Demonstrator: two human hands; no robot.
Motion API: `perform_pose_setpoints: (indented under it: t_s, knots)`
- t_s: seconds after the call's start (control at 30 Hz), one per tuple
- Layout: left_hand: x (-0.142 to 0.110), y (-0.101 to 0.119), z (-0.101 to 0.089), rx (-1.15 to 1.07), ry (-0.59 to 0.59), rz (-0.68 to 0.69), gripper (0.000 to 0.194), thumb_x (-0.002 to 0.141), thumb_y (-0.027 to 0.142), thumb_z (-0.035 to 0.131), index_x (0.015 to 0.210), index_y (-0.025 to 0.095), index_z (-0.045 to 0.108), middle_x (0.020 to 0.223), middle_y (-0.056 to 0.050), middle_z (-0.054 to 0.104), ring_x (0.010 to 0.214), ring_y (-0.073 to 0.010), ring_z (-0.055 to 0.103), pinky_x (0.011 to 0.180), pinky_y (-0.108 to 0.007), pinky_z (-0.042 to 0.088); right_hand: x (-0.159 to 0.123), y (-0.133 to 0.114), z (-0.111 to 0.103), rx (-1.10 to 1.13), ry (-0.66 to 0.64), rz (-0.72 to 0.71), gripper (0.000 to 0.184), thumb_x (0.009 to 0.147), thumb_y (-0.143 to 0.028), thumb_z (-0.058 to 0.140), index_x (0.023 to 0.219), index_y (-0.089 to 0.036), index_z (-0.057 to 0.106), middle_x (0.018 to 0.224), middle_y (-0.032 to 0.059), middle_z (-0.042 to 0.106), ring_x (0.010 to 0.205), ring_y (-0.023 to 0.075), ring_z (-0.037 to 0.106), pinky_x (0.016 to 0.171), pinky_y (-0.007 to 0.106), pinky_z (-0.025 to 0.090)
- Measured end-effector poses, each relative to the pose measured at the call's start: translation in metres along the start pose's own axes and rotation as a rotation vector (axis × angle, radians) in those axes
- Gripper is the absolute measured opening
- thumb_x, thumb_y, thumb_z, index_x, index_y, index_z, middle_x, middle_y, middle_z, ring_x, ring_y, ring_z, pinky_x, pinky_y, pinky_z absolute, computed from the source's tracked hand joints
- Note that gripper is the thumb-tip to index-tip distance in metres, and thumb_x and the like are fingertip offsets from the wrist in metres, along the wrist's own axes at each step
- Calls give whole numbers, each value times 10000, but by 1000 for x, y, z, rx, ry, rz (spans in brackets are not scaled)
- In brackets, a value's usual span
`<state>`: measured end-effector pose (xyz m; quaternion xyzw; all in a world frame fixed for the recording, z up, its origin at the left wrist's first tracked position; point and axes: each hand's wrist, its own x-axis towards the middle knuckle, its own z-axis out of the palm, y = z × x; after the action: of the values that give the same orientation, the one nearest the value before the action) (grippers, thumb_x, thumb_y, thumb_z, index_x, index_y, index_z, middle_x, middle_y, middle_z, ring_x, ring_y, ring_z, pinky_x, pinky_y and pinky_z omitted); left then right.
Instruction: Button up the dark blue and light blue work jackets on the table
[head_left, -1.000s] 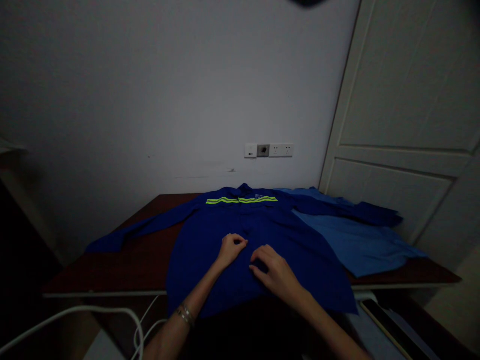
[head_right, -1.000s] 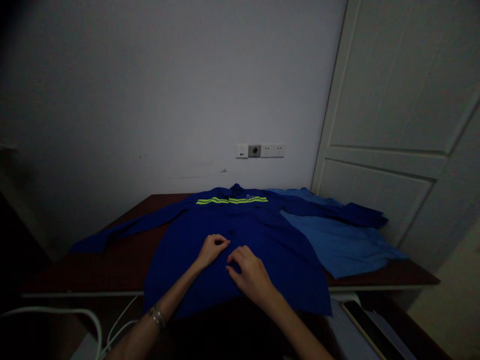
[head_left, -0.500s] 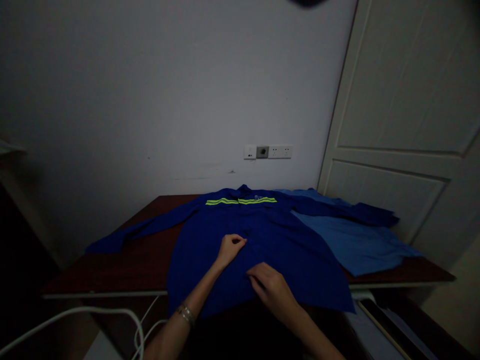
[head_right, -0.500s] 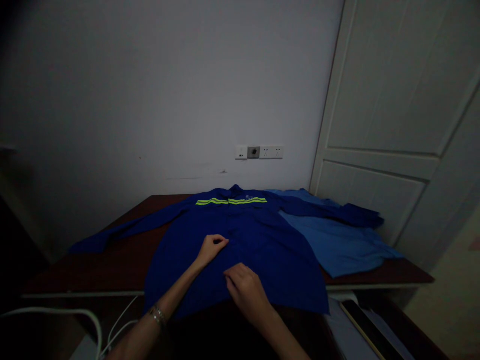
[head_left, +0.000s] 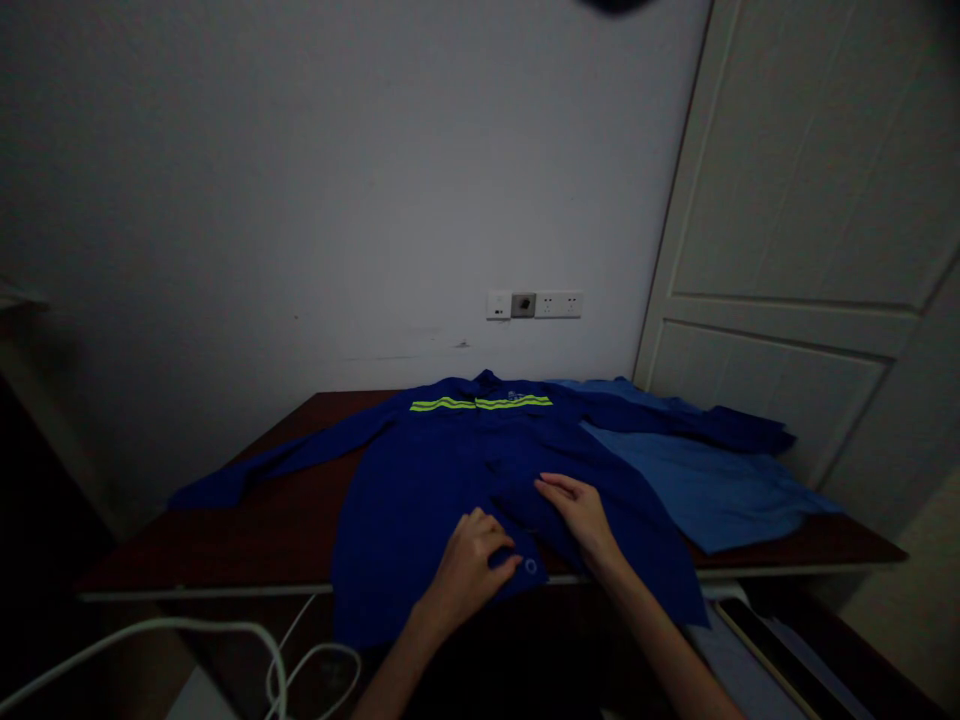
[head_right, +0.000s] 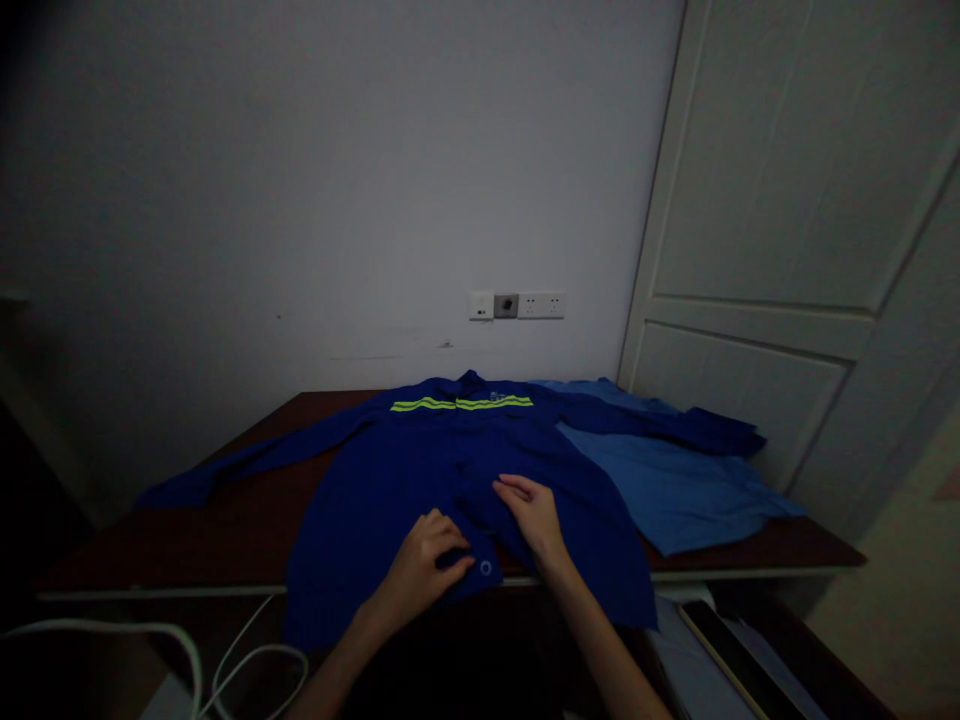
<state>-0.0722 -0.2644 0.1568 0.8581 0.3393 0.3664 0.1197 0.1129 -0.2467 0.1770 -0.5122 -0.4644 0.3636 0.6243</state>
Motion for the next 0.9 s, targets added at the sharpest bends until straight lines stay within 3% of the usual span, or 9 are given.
perform_pose_setpoints:
  t_s: [0.17,0.3,0.47,0.77,0.9]
  knots:
    - [-19,-4,26,225,-74,48,254,729,288,635,972,218,614,954,-42,588,940,-216,479,847,-380,364,1,-2,-1,8,12,-8,405,523,-421,723,809,-136,708,699,73,695,720,238,643,636,322,511]
    - [-21,-4,28,317,-79,76,256,764,251,597,1019,233,573,986,-25,561,998,-216,457,904,-409,344,1,-4,-2,33,24,-6,412,512,-412,731,817,-136,709,721,74,699,723,239,642,650,324,505]
    - [-18,0,27,371,-82,119,236,796,188,545,1025,239,563,956,-26,550,927,-188,476,858,-375,376,2,-3,-2,52,20,-3,406,501,-412,736,804,-144,711,697,69,697,703,239,641,631,326,504]
    - [-16,-4,32,338,-41,194,172,833,219,494,969,229,598,859,-30,562,837,-172,475,768,-332,371,3,-4,0,59,24,-22,395,511,-409,733,802,-142,709,670,69,691,687,237,643,620,328,509]
    - [-8,-1,25,215,16,144,152,846,200,470,888,207,615,840,-29,588,817,-163,480,741,-316,359,4,-5,1,52,28,-48,374,522,-391,732,798,-140,704,692,72,694,695,234,644,632,329,512]
